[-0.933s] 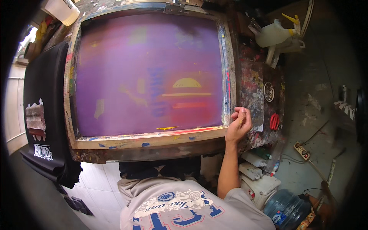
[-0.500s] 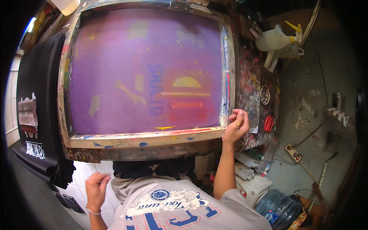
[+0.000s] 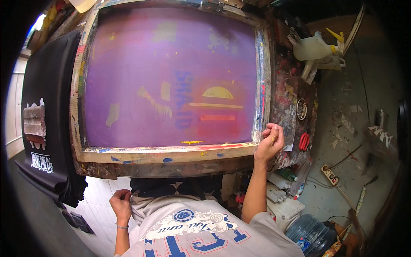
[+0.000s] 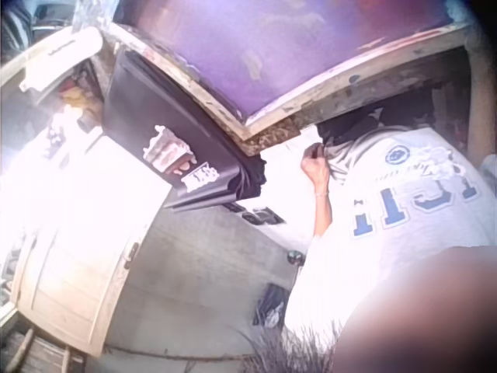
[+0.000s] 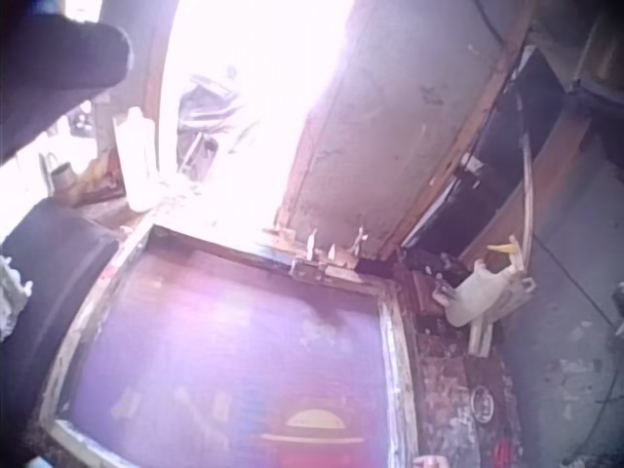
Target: The person secures a screen printing frame to a workbench using clamps, then wipes the frame edges with a cloth. The person repeatedly lifts and repositions the screen printing frame on the workbench.
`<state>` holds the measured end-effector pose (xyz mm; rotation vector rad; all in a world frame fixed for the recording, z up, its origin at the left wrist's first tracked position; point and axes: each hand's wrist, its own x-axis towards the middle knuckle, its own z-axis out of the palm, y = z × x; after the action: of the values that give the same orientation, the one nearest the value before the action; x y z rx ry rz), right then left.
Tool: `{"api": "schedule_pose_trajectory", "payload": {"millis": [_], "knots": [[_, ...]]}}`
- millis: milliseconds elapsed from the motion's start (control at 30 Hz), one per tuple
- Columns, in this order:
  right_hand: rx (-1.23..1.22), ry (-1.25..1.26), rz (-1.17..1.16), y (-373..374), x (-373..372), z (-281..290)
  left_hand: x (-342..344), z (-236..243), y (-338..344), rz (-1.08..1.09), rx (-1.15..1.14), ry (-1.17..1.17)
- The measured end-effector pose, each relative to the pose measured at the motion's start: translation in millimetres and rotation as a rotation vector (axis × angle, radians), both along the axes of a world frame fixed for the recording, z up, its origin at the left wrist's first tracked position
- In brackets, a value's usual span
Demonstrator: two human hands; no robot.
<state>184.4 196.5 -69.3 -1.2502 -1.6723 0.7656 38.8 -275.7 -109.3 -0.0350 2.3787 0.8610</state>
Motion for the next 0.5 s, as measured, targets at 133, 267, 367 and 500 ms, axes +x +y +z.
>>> {"api": "schedule_pose_trajectory", "payload": {"millis": [133,267,367,500], "knots": [[-0.018,-0.003,0.001,-0.3,-0.4,2.8,-0.7,17.3,15.3,-0.057,0.037,0.111],[-0.044,0.004,-0.009,-2.3,-1.7,6.1,-1.0,36.4,31.5,-0.090,0.081,0.178],[-0.029,-0.016,-0.008,-2.0,-1.7,7.1,-5.4,55.6,50.7,-0.171,0.155,0.349],[0.020,-0.007,0.015,-1.4,1.2,5.3,-24.3,70.2,75.2,-0.179,0.330,0.546]]}}
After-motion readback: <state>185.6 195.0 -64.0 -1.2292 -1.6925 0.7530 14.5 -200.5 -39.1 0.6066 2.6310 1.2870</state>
